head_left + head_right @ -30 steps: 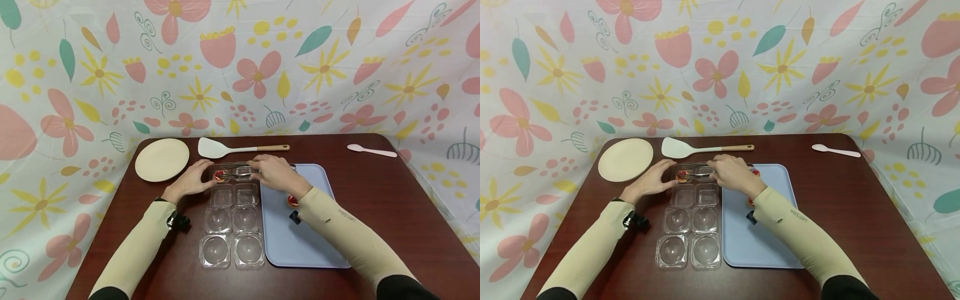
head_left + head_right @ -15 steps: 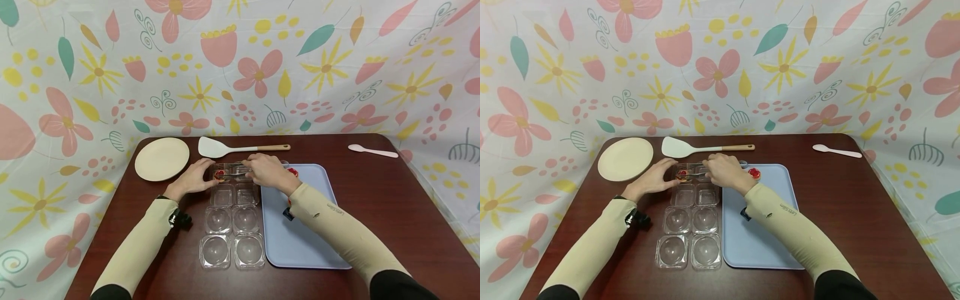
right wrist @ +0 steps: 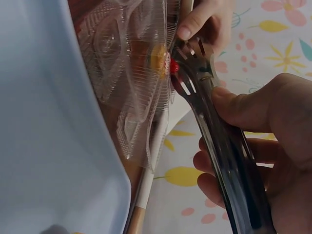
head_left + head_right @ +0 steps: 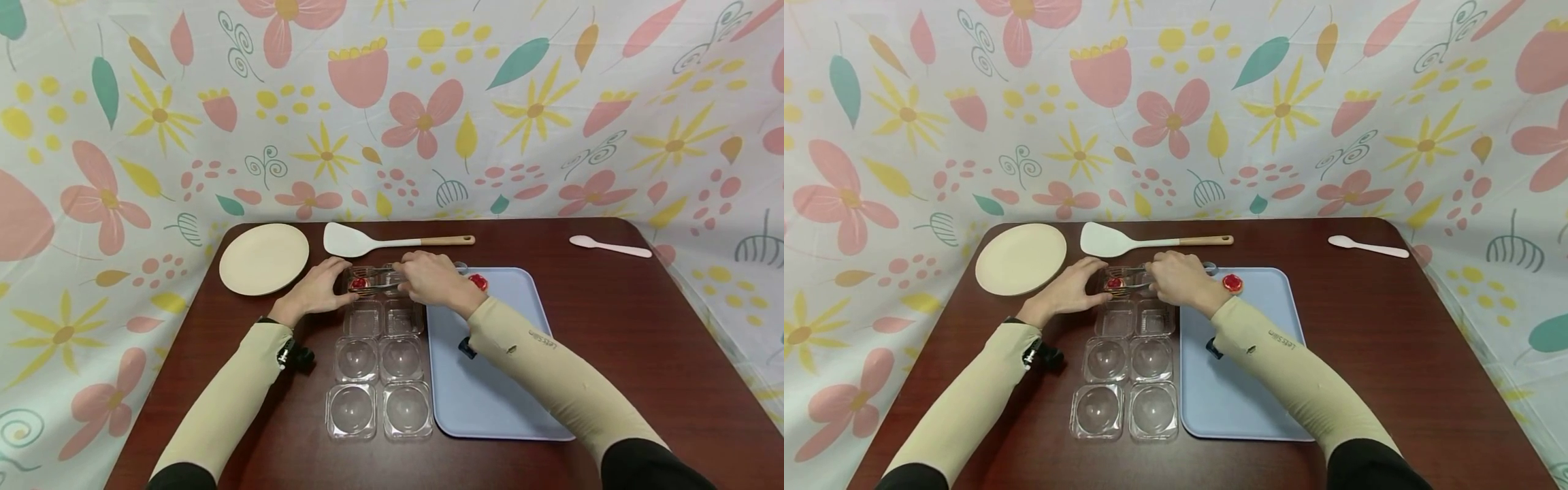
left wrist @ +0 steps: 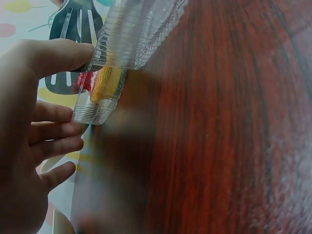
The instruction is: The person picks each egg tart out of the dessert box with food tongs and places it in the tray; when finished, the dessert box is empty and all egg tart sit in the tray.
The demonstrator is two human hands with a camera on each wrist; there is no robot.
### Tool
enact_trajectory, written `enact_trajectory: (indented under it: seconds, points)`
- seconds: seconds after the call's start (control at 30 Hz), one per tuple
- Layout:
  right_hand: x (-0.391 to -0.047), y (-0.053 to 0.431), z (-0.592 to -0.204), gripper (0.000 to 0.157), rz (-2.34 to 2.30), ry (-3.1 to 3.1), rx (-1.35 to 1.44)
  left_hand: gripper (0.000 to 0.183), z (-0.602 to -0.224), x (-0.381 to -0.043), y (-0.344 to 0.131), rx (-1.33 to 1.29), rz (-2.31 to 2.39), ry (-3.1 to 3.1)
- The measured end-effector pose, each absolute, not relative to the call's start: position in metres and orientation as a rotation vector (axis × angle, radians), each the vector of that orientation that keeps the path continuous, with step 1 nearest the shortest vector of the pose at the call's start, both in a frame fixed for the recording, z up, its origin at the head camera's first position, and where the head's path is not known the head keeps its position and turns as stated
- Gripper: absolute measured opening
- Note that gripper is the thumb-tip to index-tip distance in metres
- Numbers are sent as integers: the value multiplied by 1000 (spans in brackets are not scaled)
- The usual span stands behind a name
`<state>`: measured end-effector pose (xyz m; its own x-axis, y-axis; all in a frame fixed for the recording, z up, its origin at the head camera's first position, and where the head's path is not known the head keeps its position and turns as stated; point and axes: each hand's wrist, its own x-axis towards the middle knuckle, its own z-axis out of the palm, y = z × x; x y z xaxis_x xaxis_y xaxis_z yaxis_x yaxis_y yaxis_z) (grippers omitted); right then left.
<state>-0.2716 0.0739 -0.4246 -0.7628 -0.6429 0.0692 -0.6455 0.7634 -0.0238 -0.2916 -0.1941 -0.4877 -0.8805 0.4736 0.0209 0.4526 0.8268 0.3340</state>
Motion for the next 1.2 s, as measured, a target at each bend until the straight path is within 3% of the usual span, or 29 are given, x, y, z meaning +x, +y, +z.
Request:
enact_trajectory:
  seconds: [0.67, 1.2]
  points:
    - [-269, 63, -417, 20, -50, -2915, 1041, 73, -484, -291, -192, 737, 519, 2958]
    - [-266, 52, -420, 30, -123, -2933, 997, 76, -485, -293, -190, 715, 510, 2946]
